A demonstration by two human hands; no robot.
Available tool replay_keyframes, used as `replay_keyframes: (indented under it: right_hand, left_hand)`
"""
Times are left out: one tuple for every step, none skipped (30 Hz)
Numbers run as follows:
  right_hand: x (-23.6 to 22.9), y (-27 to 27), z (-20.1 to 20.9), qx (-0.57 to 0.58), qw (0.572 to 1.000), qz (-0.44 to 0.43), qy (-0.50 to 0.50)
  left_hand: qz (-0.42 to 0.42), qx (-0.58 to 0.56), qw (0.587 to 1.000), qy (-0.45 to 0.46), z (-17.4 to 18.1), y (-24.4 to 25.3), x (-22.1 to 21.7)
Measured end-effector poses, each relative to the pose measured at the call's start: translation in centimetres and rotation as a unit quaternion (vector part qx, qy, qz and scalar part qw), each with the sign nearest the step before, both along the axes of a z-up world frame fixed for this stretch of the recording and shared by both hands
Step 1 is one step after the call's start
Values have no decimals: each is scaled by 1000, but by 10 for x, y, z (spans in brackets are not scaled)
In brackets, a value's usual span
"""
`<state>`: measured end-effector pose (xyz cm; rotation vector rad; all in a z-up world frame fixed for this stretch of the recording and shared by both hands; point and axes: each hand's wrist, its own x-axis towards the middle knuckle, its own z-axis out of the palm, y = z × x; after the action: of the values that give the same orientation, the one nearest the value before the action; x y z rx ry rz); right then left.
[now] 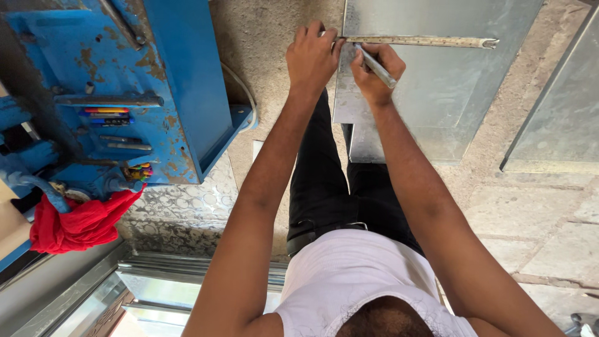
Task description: The person uses a metal ruler and a marker to measure and mark lines on a large metal sheet. They repeatedly position the ruler at different intervals, draw straight lines, and flip the sheet over to continue marking the other side.
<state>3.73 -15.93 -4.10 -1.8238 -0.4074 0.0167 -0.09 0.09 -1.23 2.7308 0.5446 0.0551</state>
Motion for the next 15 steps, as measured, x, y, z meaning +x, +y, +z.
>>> replay_keyframes:
  right_hand:
    - [0, 0, 0, 2, 1000, 2, -2]
    - [0, 0, 0, 3, 1000, 5, -4]
    - [0, 0, 0, 5, 1000, 7, -5]
    - [1, 0, 0, 10, 1000, 9, 0]
    - [1, 0, 0, 15, 1000, 11, 6]
    - [1, 1, 0, 20, 1000, 13, 12]
    - [1, 0, 0, 14, 1000, 14, 2]
    - [1, 0, 0, 8, 1000, 14, -9]
    - [2, 1, 0, 2, 1000, 15, -20]
    - [2, 1, 0, 4, 1000, 15, -15]
    - [2, 1, -1, 6, 1000, 17, -10]
    - [2, 0, -1, 8, 1000, 18, -4]
    - [1, 0, -2, 4, 1000, 21, -11]
    - [1, -2, -3, -1, 1000, 23, -17]
    - [2, -2, -4, -5, 999, 25, -25]
  left_hand:
    - [-1, 3, 1000, -3, 0, 0, 0]
    - [-1, 7, 1000, -7, 0, 0, -1]
    - [1, 5, 1000, -4, 0, -1, -1]
    - [3, 4, 1000, -1, -1, -1, 0]
    - [5, 2, 1000, 2, -1, -1, 0]
    - [5, 4, 1000, 3, -1, -1, 0]
    - [4, 6, 1000, 3, -1, -1, 0]
    - [4, 7, 1000, 3, -1, -1, 0]
    - [4, 8, 1000, 5, -1, -1, 0]
    - [5, 9, 1000, 7, -1, -1, 0]
    - [5, 10, 1000, 10, -1, -2, -1]
    - [5, 10, 1000, 9, -1, -2, -1]
    - [5, 10, 1000, 8, -1, -1, 0]
    - [5, 10, 1000, 8, -1, -1, -1]
    - [5, 9, 1000, 9, -1, -1, -1]
